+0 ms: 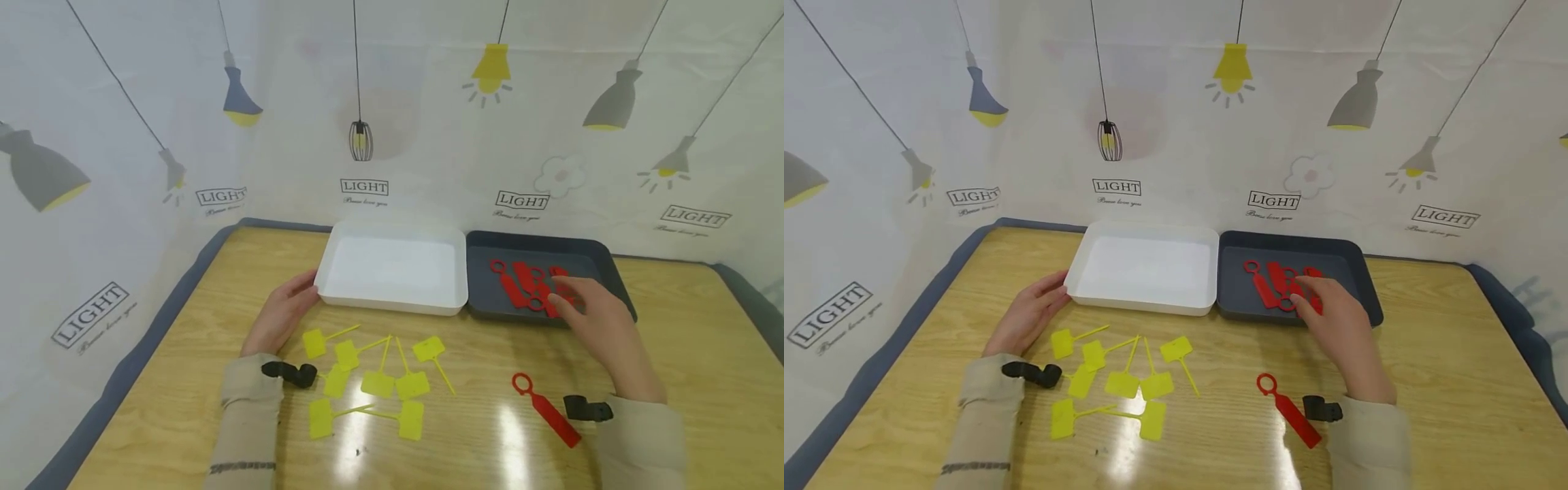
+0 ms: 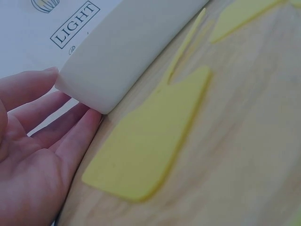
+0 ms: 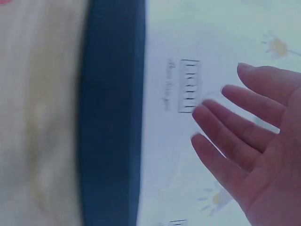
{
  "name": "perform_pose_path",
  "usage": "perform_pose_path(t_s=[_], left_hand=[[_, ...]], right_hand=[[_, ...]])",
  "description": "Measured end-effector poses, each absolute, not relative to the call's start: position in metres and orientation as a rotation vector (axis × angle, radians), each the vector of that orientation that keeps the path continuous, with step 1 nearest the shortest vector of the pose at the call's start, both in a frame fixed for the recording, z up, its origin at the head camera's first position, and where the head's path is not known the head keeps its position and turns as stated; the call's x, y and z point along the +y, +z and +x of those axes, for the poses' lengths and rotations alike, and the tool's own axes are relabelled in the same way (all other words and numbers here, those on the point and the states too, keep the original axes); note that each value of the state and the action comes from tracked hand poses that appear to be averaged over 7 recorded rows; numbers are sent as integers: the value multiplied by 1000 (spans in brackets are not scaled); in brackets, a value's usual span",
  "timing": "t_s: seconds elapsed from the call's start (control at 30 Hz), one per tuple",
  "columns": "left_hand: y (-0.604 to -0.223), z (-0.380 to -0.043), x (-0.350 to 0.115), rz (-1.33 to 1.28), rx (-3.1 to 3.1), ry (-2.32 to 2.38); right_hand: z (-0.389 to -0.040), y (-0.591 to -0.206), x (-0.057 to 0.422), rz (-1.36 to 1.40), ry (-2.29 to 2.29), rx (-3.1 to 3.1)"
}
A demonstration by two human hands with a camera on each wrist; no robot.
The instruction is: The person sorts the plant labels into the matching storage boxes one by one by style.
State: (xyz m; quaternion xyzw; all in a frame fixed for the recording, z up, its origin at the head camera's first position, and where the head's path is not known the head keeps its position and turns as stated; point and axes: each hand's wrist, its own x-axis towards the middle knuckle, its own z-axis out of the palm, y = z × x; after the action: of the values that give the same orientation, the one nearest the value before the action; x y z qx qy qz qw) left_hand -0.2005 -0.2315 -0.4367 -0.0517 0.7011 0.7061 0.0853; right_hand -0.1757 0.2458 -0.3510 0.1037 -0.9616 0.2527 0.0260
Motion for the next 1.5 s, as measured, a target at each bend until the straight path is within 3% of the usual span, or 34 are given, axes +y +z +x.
perform_pose_path(t_s=[0.5,1.5], left_hand=[[-433,-199,-230,-146,2135,2052],[-436,-200,-231,-135,2058,2123]], right_hand=[[-150,-329,237,411,745,-2981],[-144,-354,236,501,876,-3377]])
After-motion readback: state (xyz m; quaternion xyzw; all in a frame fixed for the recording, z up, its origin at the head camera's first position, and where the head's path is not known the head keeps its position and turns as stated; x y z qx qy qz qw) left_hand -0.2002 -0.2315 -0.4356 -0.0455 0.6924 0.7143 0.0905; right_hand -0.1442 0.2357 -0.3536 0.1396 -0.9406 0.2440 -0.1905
